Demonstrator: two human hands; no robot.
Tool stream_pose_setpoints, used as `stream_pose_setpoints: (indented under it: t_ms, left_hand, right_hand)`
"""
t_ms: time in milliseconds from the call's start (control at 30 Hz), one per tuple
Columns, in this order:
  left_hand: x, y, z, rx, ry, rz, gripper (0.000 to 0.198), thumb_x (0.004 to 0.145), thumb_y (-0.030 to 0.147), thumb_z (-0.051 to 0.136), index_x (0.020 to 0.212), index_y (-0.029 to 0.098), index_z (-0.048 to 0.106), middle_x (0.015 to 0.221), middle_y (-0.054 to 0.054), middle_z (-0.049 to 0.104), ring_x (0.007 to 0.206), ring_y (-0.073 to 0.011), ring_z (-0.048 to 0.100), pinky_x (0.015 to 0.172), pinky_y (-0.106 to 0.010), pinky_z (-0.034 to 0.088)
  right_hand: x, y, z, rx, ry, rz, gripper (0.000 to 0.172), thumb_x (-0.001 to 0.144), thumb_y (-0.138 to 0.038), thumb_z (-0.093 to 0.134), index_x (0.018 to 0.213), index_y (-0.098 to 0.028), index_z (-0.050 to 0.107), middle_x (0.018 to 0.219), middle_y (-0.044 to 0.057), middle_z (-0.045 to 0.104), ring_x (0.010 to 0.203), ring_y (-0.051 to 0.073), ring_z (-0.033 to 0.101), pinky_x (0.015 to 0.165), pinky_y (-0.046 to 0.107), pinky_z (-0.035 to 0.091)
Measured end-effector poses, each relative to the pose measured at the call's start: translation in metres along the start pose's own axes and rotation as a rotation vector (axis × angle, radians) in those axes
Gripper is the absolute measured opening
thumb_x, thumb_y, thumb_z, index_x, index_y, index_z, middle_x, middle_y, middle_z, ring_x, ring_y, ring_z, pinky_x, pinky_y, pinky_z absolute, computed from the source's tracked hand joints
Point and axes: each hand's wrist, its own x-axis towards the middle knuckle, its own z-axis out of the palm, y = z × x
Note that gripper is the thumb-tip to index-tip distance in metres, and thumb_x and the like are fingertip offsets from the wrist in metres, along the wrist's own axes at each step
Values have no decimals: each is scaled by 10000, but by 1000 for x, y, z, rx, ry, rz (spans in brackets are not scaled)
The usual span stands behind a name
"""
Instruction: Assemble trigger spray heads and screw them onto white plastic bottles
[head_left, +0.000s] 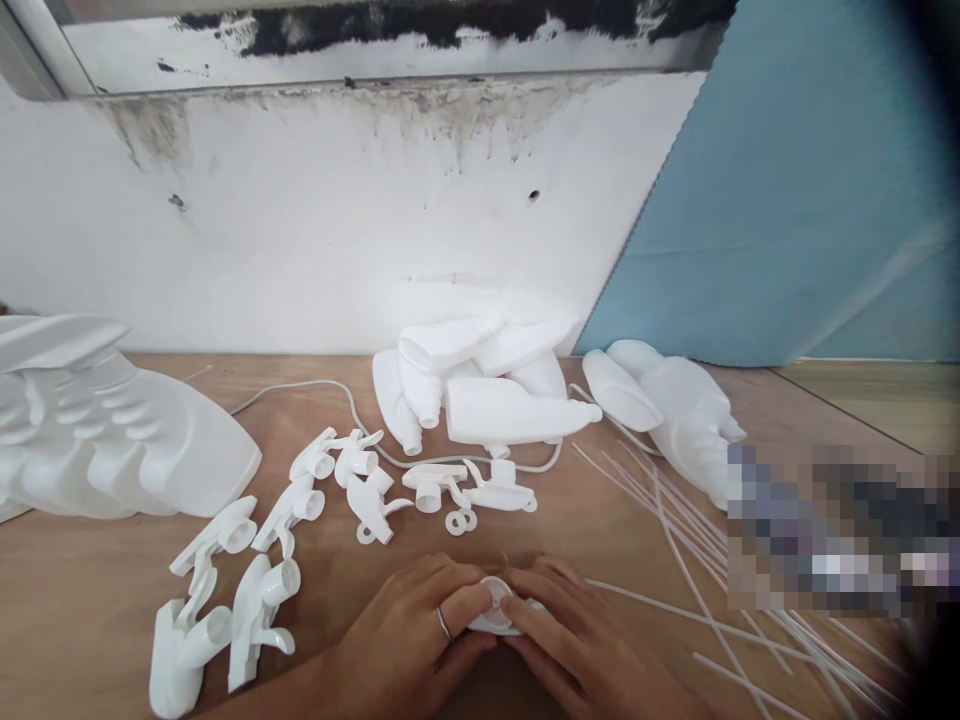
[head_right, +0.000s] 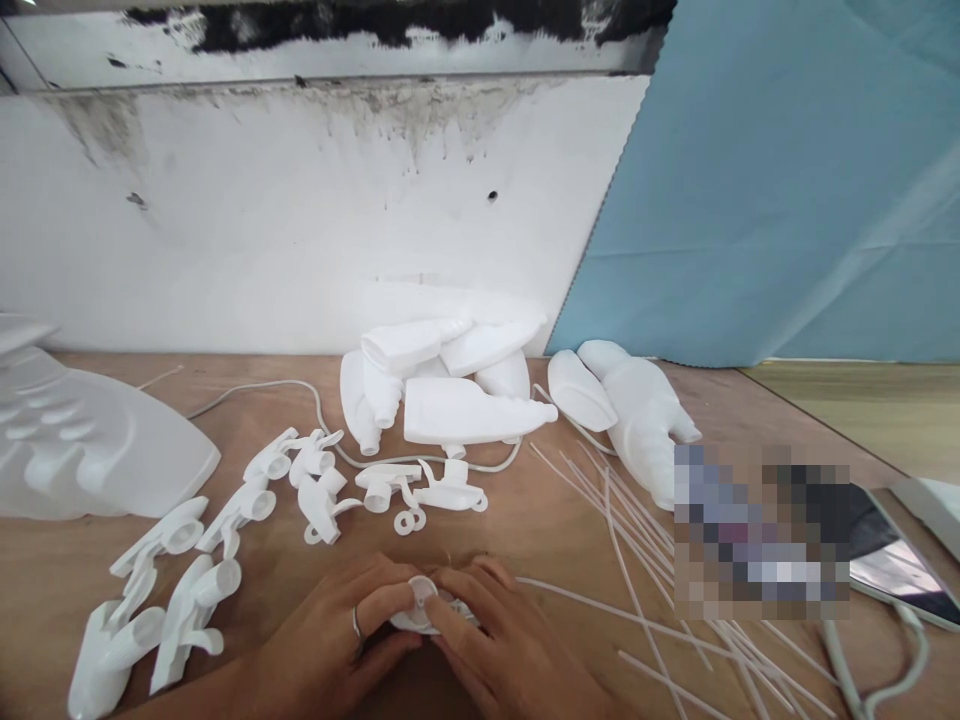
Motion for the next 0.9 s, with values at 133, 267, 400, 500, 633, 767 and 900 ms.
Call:
stream_pose_setpoints:
  t_ms: [133, 267, 400, 500, 633, 767, 900]
  left_hand:
    - [0, -1, 1, 145, 6, 69, 246, 920, 220, 578, 1159, 197, 526, 1069, -44, 683, 882, -188, 609, 774, -305, 518]
    - [1, -3, 2, 223, 28, 136, 221, 925, 156, 535, 1144, 174, 548, 1025, -46, 683, 829, -170, 597, 728, -287, 519]
    - [1, -4, 3, 262, 55, 162, 166, 927, 167, 537, 1090, 162, 568, 962, -43, 678, 776, -156, 583, 703, -270, 513]
    - [1, -3, 1, 270, 33, 160, 182, 927, 177, 549, 1108, 165, 567, 991, -49, 672, 798, -156, 583, 728, -274, 511]
    - [0, -2, -1, 271, 36, 169, 226, 923, 153, 545, 1148, 159, 555, 1032, -66, 667, 840, -160, 581, 762, -280, 506]
    - [1, -3, 1, 289, 66, 168, 186, 933, 163, 526, 1116, 167, 562, 999, -57, 662, 821, -150, 569, 746, -266, 491]
    - [0, -4, 3, 284, 53, 196, 242, 918, 161, 557, 1160, 163, 547, 978, -53, 649, 824, -151, 566, 763, -274, 479]
  right_hand:
    - [1, -3, 1, 1, -10, 33, 265, 993, -145, 371, 1121, -187, 599, 1010, 79, 692, 899, 175, 639, 848, 339, 531]
    - [1, 0, 2, -41, 6, 6, 259, 980, -117, 369, 1060, -189, 604, 993, 75, 692, 902, 176, 643, 831, 328, 536]
    - [-3, 2, 4, -86, 48, -47, 253, 978, -108, 374, 1078, -166, 599, 1012, 73, 697, 942, 169, 638, 899, 319, 522]
    - [-5, 2, 5, -86, 36, -42, 261, 962, -93, 382, 1091, -158, 600, 1029, 81, 690, 947, 171, 634, 901, 325, 521]
    - [-7, 2, 7, -96, 34, -29, 259, 958, -109, 396, 1092, -161, 611, 1048, 95, 669, 979, 184, 618, 884, 324, 515]
    - [-9, 3, 9, -15, 27, -3, 268, 961, -127, 395, 1111, -167, 614, 1039, 85, 657, 958, 174, 603, 874, 305, 509]
    - [-9, 3, 11, 34, 8, -35, 286, 935, -66, 400, 1124, -134, 604, 1002, 84, 649, 913, 160, 598, 913, 313, 486]
